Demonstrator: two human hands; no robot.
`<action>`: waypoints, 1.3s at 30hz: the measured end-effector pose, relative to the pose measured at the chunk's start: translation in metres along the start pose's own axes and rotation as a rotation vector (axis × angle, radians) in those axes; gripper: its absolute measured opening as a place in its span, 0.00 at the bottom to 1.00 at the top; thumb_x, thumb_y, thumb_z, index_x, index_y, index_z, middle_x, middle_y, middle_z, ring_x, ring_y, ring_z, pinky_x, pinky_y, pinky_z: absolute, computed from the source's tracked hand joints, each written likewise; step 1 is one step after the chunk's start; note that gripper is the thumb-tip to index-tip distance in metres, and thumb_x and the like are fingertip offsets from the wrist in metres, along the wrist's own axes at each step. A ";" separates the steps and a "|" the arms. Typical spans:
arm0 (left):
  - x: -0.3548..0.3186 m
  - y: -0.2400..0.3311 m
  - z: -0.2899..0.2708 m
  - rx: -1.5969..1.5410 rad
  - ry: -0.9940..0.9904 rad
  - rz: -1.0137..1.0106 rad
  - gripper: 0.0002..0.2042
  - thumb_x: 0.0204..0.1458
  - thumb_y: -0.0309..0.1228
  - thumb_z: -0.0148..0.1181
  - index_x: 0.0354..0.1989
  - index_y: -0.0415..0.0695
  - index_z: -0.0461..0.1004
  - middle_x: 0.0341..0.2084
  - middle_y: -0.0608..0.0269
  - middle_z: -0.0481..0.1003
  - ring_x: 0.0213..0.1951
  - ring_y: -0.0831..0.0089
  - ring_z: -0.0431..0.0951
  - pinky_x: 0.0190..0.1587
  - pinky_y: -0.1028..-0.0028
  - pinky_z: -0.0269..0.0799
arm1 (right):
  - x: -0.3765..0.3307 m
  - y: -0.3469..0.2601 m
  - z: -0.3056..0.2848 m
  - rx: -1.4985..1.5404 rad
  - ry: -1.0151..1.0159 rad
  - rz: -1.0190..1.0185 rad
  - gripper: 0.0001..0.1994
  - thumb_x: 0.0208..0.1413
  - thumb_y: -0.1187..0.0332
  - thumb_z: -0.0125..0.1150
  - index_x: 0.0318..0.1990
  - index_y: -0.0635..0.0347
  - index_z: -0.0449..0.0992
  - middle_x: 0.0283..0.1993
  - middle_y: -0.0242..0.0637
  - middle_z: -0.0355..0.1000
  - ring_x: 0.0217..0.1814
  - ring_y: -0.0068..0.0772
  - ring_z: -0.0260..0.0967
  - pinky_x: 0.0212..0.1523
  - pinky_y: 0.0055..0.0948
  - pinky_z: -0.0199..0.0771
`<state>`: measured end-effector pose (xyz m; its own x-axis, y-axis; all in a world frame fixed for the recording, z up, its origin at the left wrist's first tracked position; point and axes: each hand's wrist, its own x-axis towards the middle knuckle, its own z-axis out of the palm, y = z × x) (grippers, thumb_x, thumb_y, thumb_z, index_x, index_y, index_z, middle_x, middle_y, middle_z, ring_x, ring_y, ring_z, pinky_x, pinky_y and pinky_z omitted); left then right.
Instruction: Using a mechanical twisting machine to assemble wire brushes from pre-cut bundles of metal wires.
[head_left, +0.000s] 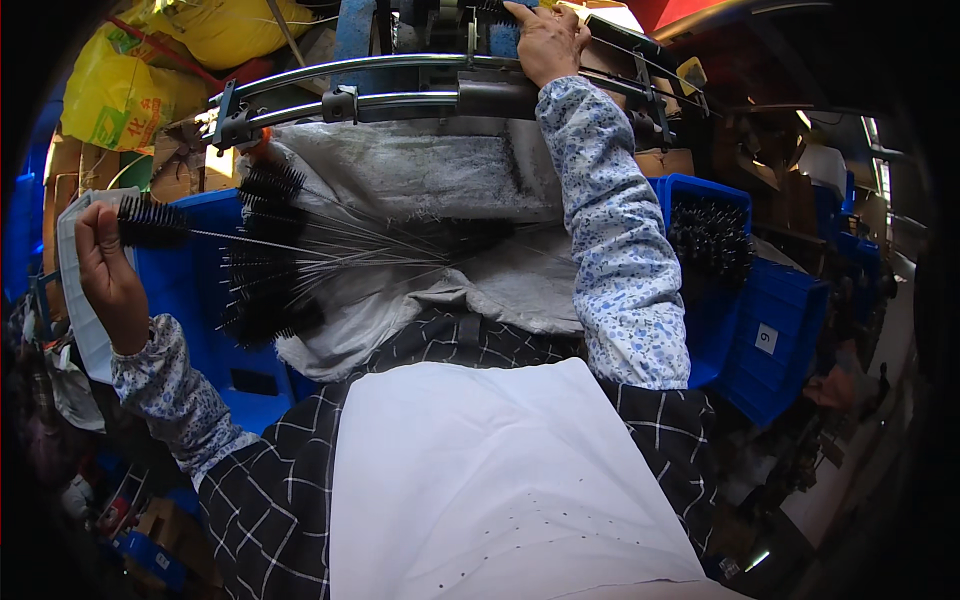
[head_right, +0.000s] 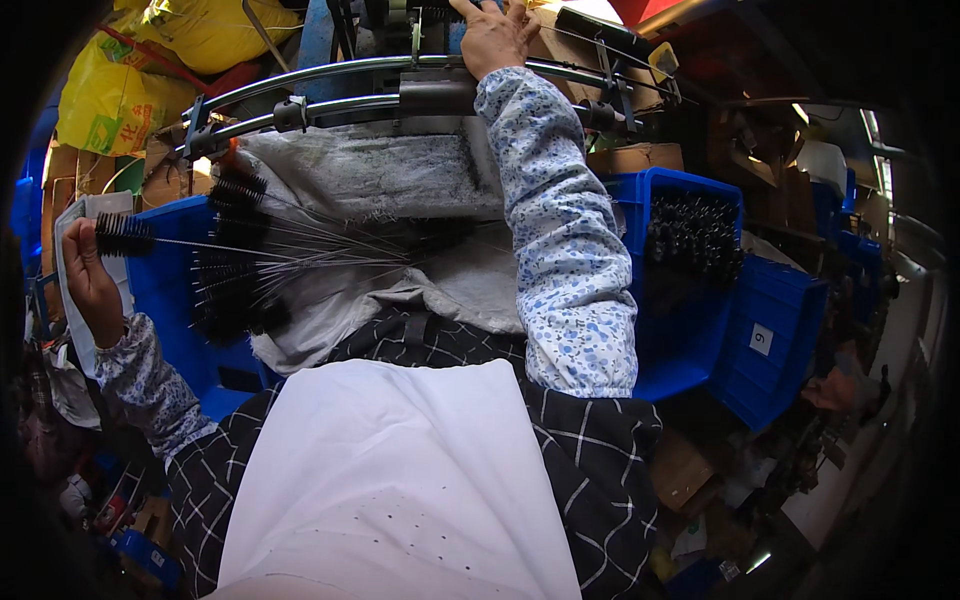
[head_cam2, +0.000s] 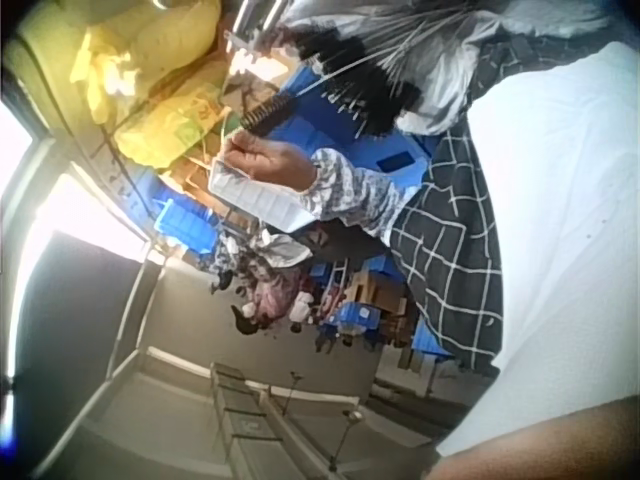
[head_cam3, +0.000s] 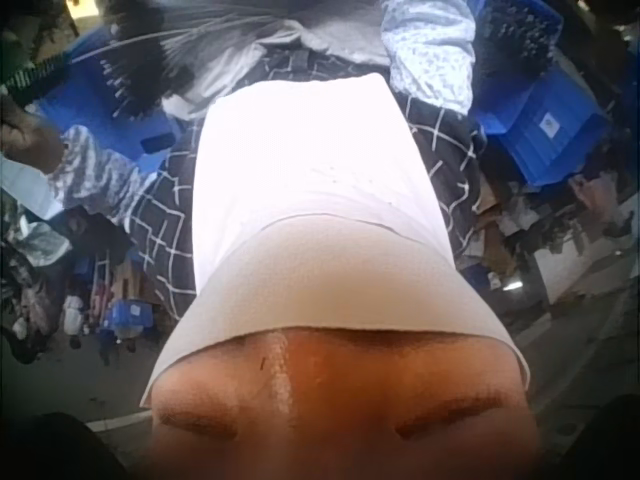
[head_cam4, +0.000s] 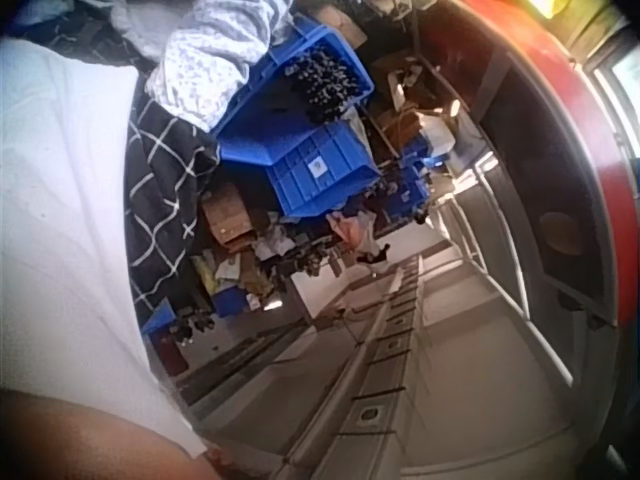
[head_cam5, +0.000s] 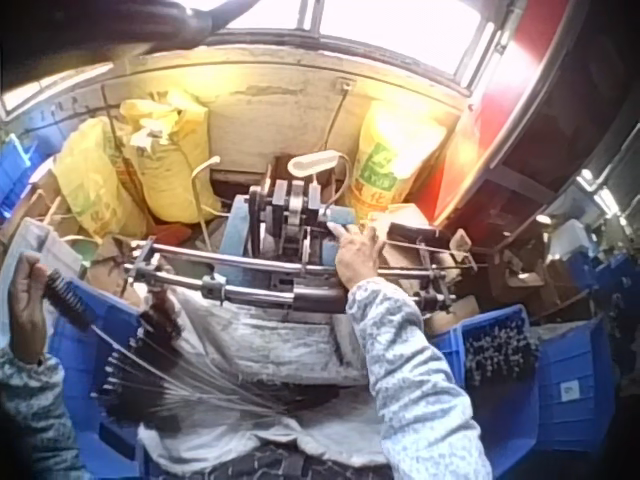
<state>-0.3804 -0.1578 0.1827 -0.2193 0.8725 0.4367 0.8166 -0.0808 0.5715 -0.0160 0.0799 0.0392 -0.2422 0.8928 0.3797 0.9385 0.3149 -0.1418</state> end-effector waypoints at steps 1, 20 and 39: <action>0.003 -0.005 -0.002 0.098 0.013 0.018 0.10 0.55 0.33 0.40 0.32 0.38 0.64 0.25 0.67 0.66 0.30 0.80 0.65 0.36 0.82 0.61 | 0.003 0.002 0.005 0.017 0.007 -0.001 0.17 0.47 0.71 0.39 0.44 0.42 0.68 0.41 0.30 0.65 0.51 0.39 0.53 0.48 0.53 0.48; 0.019 -0.038 -0.056 0.041 0.030 -0.082 0.10 0.55 0.32 0.40 0.36 0.39 0.65 0.32 0.65 0.67 0.36 0.77 0.66 0.42 0.80 0.59 | -0.019 0.003 -0.002 0.144 0.118 0.070 0.19 0.43 0.63 0.53 0.46 0.54 0.68 0.40 0.39 0.68 0.44 0.38 0.65 0.44 0.37 0.61; 0.039 0.047 -0.022 0.170 -0.127 0.276 0.07 0.53 0.30 0.44 0.34 0.39 0.65 0.26 0.67 0.65 0.31 0.81 0.65 0.35 0.83 0.61 | -0.009 -0.074 0.002 0.109 0.099 0.142 0.16 0.44 0.64 0.51 0.42 0.55 0.68 0.33 0.36 0.67 0.38 0.37 0.64 0.39 0.40 0.59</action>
<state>-0.3625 -0.1382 0.2420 0.0821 0.8826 0.4628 0.9156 -0.2502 0.3148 -0.0837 0.0488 0.0448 -0.0788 0.8963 0.4364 0.9279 0.2259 -0.2965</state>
